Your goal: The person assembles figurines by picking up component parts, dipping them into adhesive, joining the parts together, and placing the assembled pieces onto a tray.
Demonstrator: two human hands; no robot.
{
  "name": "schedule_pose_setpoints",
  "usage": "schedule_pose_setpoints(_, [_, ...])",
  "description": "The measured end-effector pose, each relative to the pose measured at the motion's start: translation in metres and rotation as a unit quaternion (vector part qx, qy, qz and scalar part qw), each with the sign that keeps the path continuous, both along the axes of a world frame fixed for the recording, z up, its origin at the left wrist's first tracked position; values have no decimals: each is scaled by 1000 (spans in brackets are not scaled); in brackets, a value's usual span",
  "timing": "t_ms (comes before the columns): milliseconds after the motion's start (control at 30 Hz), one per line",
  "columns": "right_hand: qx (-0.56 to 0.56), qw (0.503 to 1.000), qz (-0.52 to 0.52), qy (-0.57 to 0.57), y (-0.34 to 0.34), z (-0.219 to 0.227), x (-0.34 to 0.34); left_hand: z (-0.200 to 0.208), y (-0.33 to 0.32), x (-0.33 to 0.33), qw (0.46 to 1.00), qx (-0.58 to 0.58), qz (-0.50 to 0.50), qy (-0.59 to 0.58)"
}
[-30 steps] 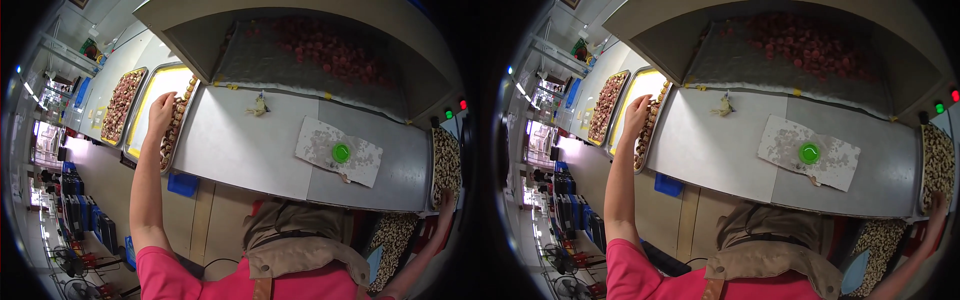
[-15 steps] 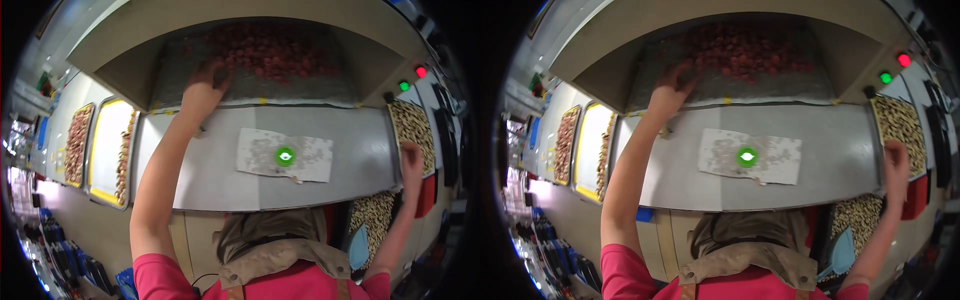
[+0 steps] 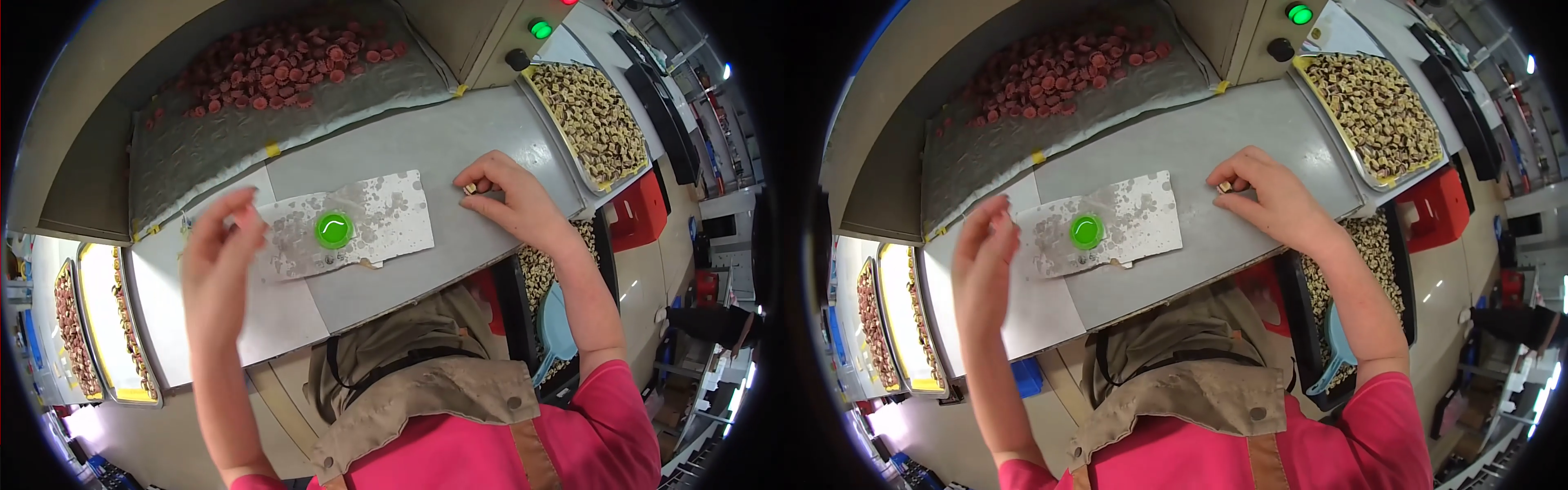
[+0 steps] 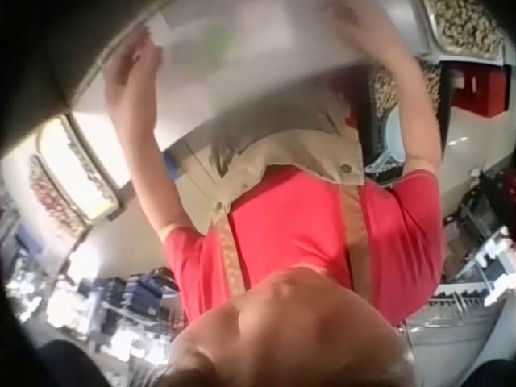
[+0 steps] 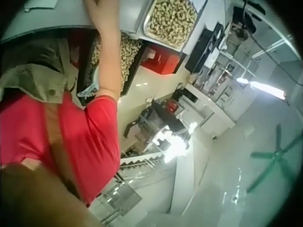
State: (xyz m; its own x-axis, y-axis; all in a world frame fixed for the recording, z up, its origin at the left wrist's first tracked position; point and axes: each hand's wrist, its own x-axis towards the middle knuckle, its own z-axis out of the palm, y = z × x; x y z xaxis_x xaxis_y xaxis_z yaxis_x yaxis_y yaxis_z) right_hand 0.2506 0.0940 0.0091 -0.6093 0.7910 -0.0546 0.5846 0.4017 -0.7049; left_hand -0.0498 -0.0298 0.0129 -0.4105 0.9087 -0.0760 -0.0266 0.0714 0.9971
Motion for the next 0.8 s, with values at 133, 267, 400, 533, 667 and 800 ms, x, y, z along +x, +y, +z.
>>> schedule_pose_setpoints(133, [42, 999, 2, 30, -7, -2, -5, -11, -37, 39, 976, 30, -37, -212])
schedule_pose_setpoints(267, [67, 997, -21, 25, -11, 6, -7, -26, -51, 52, 960, 62, -41, -271])
schedule_pose_setpoints(400, [70, 995, 32, -66, -13, 16, -13, -37, -58, 54, 954, 69, -62, -285])
schedule_pose_setpoints(533, [110, 985, 75, -105, -12, 5, -17, -43, -60, 51, 936, 58, -57, -344])
schedule_pose_setpoints(667, [100, 991, 79, -27, -14, 0, -24, -45, -59, 50, 927, 74, -54, -363])
schedule_pose_setpoints(800, [88, 996, 15, -12, -19, -1, -27, -48, -62, 43, 921, 75, -42, -380])
